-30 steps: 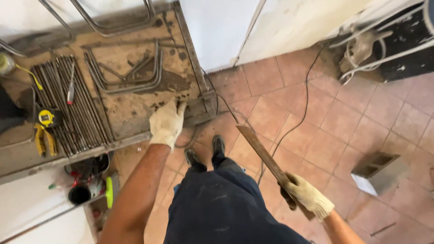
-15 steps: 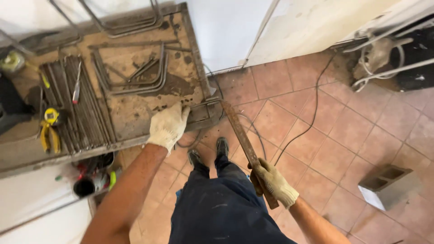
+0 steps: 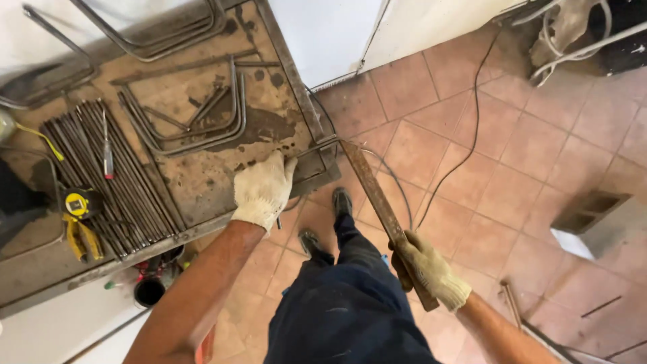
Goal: Measuring and bending metal rods using a manual bending tool on a workbench
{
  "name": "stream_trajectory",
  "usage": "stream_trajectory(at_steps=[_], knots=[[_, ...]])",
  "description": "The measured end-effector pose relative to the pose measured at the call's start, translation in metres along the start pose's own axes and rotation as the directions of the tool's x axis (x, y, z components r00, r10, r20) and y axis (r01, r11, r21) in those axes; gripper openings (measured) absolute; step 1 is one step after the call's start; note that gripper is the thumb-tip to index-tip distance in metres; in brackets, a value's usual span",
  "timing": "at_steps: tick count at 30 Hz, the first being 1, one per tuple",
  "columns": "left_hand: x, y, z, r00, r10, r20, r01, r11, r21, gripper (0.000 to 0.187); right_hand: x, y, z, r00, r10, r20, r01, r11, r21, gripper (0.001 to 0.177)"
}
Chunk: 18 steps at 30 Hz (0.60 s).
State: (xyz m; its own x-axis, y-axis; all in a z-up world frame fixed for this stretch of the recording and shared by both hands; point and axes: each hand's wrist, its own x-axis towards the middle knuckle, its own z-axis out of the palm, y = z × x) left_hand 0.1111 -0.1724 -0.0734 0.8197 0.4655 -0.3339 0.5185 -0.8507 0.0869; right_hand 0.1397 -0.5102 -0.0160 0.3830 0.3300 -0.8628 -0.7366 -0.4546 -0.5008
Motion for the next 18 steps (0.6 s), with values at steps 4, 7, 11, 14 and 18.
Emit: stream_trajectory(at_steps=[4, 7, 11, 14, 18], knots=[[0.001, 0.001, -0.006, 0.998, -0.046, 0.040, 0.049, 0.997, -0.059, 0.044, 0.004, 0.005, 0.019, 0.994, -0.019, -0.104, 0.019, 1.000, 0.007, 0.036], [0.002, 0.002, -0.004, 0.999, -0.031, 0.009, 0.032, 0.998, -0.062, 0.044, 0.007, 0.027, 0.041, 0.990, -0.018, -0.142, 0.034, 0.993, 0.110, 0.033], [0.004, 0.005, -0.007, 0.999, -0.035, 0.028, 0.035, 0.999, 0.015, 0.046, 0.013, 0.041, 0.068, 0.985, -0.075, -0.158, 0.113, 0.963, 0.245, 0.029], [0.000, 0.004, -0.012, 0.994, -0.060, 0.087, 0.063, 0.998, -0.030, 0.046, 0.012, 0.056, 0.105, 0.965, -0.084, -0.249, 0.166, 0.930, 0.328, 0.023], [-0.022, 0.008, -0.053, 0.984, -0.024, 0.175, 0.045, 0.992, -0.120, 0.051, 0.072, 0.153, 0.066, 0.596, -0.657, -0.461, 0.107, 0.634, -0.766, 0.041]])
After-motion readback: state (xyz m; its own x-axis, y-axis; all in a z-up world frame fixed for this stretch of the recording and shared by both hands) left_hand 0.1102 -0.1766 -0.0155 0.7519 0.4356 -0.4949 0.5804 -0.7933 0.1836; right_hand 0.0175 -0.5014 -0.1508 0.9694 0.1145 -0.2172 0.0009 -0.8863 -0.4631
